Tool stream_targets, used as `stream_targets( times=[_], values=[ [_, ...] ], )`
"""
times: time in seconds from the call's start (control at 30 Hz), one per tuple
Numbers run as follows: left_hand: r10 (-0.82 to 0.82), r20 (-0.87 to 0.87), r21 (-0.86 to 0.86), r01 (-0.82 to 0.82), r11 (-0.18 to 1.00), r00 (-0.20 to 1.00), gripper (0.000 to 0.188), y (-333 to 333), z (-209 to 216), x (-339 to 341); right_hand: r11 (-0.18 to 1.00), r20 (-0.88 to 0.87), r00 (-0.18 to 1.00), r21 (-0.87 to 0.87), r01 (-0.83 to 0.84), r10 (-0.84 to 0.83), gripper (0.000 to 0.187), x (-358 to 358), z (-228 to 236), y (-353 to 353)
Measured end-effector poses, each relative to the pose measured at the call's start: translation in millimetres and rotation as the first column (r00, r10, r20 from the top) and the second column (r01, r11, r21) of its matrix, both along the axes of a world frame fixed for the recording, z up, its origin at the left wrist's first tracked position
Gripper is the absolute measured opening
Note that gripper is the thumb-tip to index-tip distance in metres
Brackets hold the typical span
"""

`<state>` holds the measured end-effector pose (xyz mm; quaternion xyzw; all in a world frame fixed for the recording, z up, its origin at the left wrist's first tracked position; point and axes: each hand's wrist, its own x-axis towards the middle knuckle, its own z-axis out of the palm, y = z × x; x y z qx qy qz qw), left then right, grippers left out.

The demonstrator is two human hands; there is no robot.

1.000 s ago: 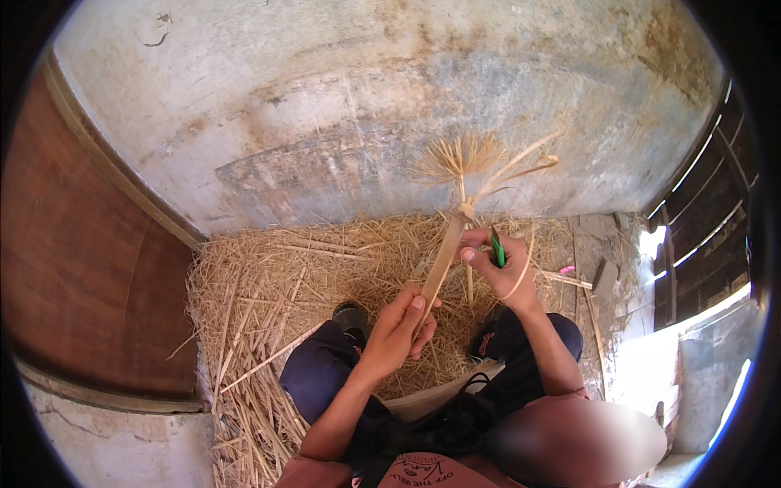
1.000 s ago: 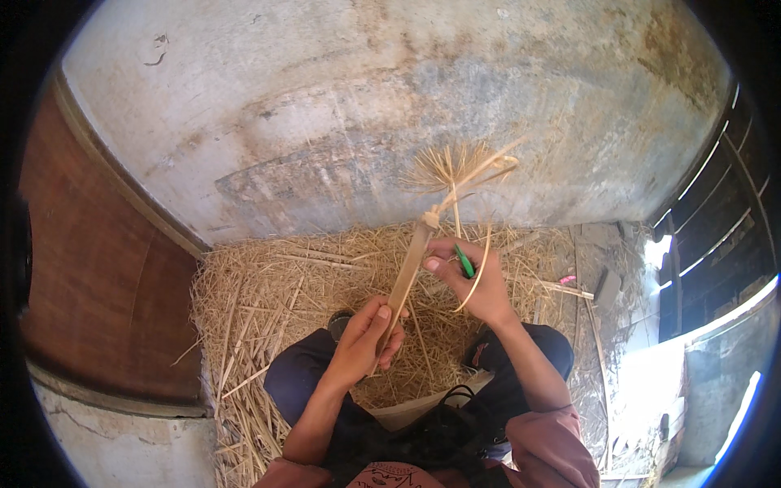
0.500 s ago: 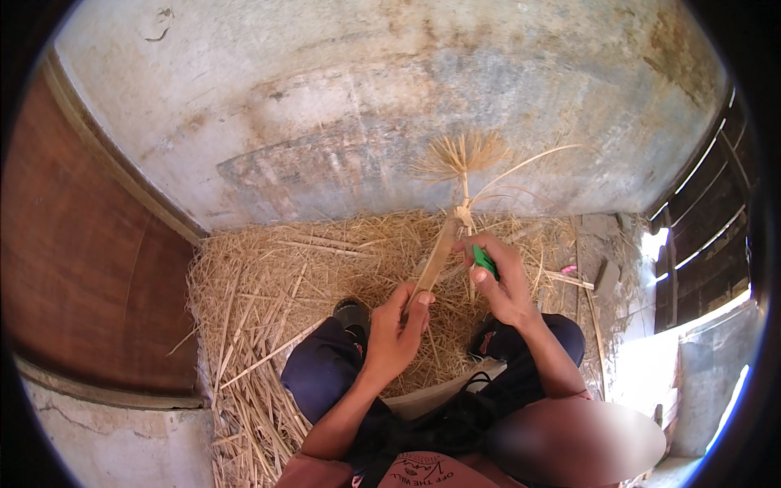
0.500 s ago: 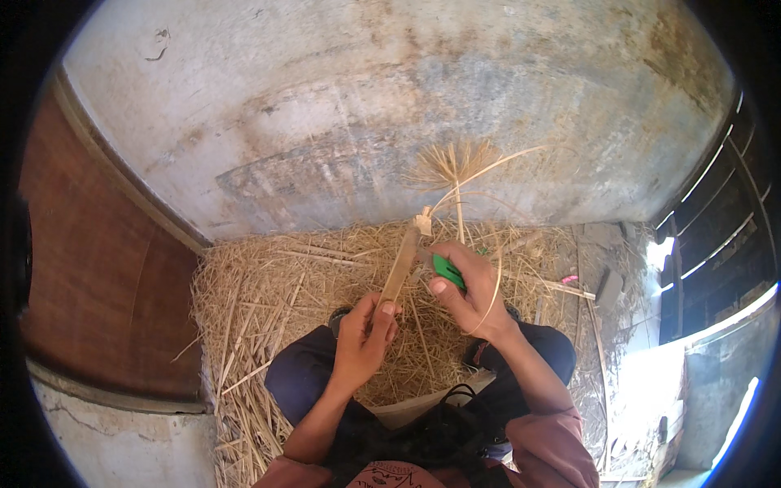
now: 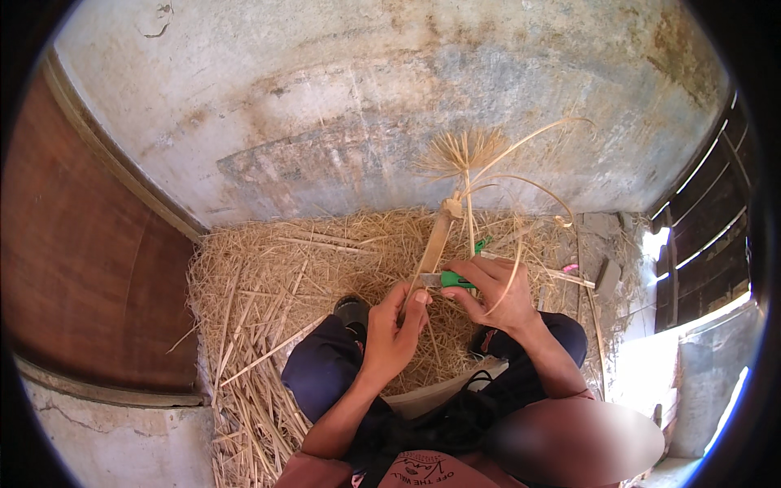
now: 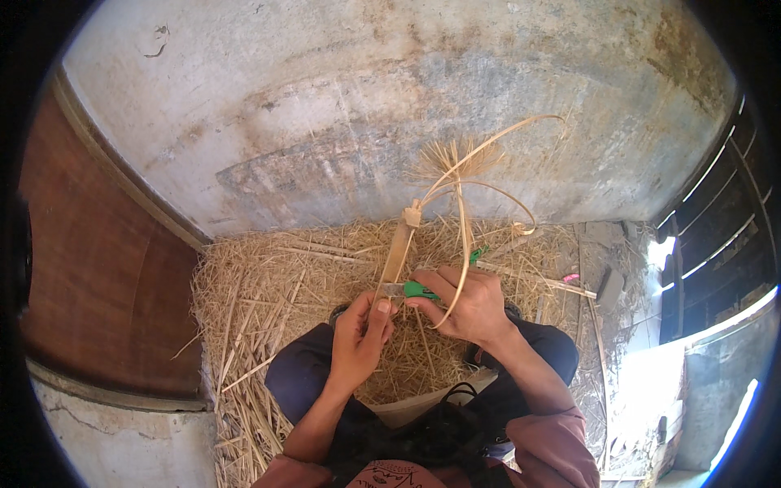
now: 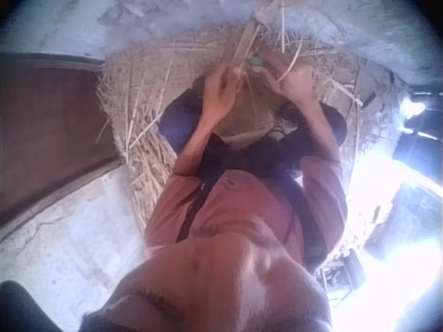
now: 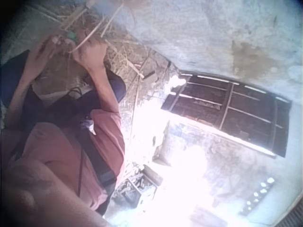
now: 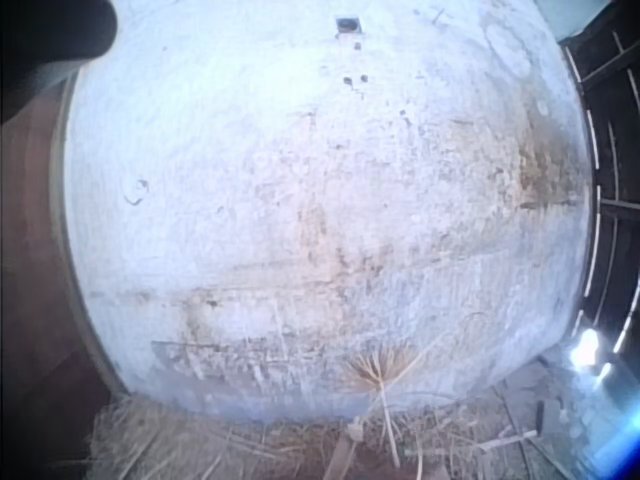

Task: The person uses a small green blade to strip and trim fibers from a piece of bamboo while holding it over a pile of dry straw.

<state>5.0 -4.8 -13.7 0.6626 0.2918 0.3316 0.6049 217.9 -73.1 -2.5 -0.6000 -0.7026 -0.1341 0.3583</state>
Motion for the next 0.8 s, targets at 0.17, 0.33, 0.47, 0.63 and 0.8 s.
stream_targets(
  times=[0.17, 0.33, 0.47, 0.63, 0.8],
  values=[
    [0.016, -0.002, 0.038, -0.016, 0.999, 1.000, 0.032, 0, 0, -2, 1.000, 0.004, 1.000, 0.021, 0.013, -0.013, 0.034, -3, 3, -1],
    [0.028, -0.020, 0.045, -0.027, 0.999, 0.999, 0.033, 0, 3, -2, 1.000, -0.008, 1.000, 0.003, 0.023, -0.023, 0.034, -4, 5, -1],
    [0.017, -0.014, 0.035, -0.016, 0.999, 1.000, 0.034, 0, 4, -3, 0.998, -0.022, 0.999, 0.037, 0.043, -0.042, 0.033, -3, 8, 1],
    [-0.003, -0.017, 0.013, 0.003, 1.000, 1.000, 0.035, 0, 2, -2, 0.997, -0.018, 0.998, 0.039, 0.064, -0.063, 0.032, 1, 7, 1],
    [-0.021, -0.028, -0.001, 0.021, 1.000, 0.999, 0.036, -2, -1, -3, 0.995, -0.050, 0.995, 0.049, 0.088, -0.086, 0.030, 6, 12, 1]
  ],
)
